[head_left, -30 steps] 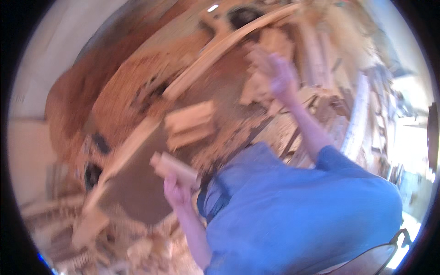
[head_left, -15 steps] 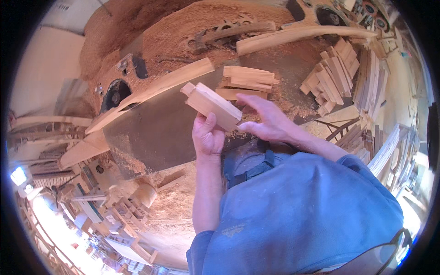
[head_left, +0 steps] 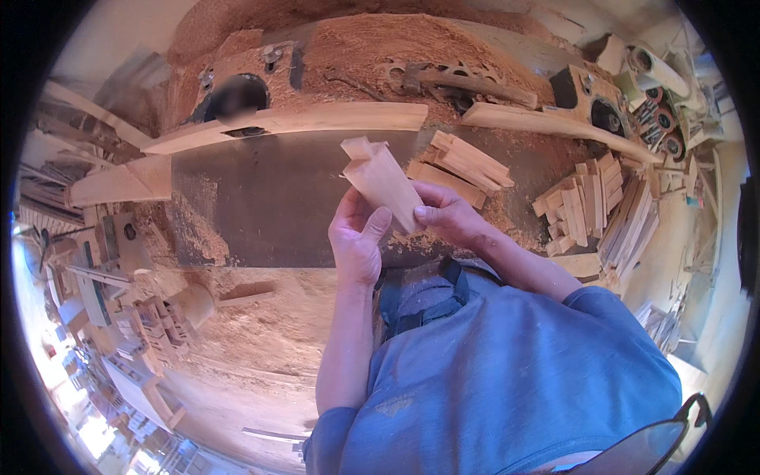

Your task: The person uses a router table to shape small wood blocks, gathers the blocks into a stack, and then picks up and arranges longer wood planks on the floor.

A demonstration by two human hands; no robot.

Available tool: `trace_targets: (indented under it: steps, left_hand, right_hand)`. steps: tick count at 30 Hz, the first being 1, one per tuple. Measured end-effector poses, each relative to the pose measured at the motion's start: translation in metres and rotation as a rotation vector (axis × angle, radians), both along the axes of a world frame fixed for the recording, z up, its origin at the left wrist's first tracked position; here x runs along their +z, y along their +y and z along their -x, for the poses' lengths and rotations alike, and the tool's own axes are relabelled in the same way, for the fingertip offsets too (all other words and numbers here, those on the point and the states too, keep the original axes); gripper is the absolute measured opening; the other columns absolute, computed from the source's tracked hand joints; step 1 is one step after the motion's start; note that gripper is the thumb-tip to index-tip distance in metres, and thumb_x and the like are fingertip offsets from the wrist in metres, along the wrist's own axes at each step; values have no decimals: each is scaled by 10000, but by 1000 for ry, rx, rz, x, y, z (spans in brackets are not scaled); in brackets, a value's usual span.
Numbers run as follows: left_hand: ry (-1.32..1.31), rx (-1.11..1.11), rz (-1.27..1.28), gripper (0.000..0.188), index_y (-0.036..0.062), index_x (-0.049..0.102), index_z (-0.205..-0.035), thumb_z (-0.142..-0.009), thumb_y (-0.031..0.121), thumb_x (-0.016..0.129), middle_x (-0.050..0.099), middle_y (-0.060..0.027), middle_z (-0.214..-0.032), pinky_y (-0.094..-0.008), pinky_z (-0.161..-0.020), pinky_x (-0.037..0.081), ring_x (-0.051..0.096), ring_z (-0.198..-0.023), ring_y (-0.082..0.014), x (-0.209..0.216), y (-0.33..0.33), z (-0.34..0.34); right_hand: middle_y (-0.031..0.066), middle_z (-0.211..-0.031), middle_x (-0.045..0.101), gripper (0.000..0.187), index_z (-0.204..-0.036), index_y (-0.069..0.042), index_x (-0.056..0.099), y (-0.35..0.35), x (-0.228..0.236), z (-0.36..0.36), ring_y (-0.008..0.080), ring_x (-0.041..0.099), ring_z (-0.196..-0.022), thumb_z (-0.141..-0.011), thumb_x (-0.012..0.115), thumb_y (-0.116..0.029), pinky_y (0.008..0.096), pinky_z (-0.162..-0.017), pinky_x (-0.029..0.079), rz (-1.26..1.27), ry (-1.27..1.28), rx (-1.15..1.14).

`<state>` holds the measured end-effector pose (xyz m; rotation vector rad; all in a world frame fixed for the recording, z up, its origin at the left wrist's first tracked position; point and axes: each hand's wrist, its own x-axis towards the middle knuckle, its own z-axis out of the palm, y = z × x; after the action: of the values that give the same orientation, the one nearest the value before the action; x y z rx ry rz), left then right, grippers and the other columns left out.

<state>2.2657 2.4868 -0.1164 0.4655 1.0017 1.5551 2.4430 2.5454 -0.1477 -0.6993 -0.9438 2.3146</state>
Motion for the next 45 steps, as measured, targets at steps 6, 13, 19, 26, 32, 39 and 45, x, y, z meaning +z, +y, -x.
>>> trace_targets:
  steps: [6,13,19,26,32,39,45]
  left_hand:
    - [62,15,19,586,-59,549,-1356,-835,16,807,655,-126,-1256,-348,-1013,494,625,-1161,-211,-6,-1,23]
    - [39,124,8,542,-64,559,-1336,-855,28,791,659,-119,-1235,-332,-991,497,627,-1137,-194,-6,5,42]
    - [69,93,22,493,-61,570,-1324,-879,29,762,660,-109,-1225,-316,-1012,474,620,-1139,-185,-10,4,58]
    - [116,128,-14,547,-39,531,-1359,-871,23,771,635,-98,-1242,-318,-1020,467,604,-1142,-174,-1,9,60]
    - [167,156,19,561,-9,503,-1366,-872,12,767,619,-93,-1257,-312,-1028,458,593,-1153,-168,-18,2,65]
    - [-233,176,-111,574,35,486,-1408,-900,101,743,541,-156,-1417,-468,-1137,398,516,-1315,-288,-49,3,75]
    - [-474,177,-148,652,74,447,-1455,-886,142,759,497,-171,-1474,-540,-1171,356,473,-1364,-326,-90,17,79]
  right_hand:
    - [100,-1175,658,670,-1452,7,480,3,-11,15,215,643,-1000,-937,691,-366,339,-821,517,300,198,135]
    - [102,-1213,655,677,-1454,16,479,10,-11,37,202,641,-1044,-919,720,-322,341,-856,519,365,147,138]
    - [73,-1362,607,703,-1475,-1,474,27,-17,60,171,549,-1250,-897,749,-291,347,-1049,423,90,49,126]
    - [77,-1431,572,631,-1469,-9,494,43,-27,71,188,522,-1312,-891,723,-113,356,-1105,398,18,43,102]
    - [93,-1410,580,615,-1465,-16,503,48,-35,75,185,550,-1261,-874,674,5,339,-1059,458,-87,-101,97]
    - [95,-1345,595,717,-1488,-23,460,54,-36,67,197,571,-1217,-820,704,73,330,-1009,497,-135,-159,-12]
    - [125,-1305,607,722,-1477,-24,423,58,-39,72,207,574,-1207,-815,684,95,333,-1040,469,-275,-329,-104]
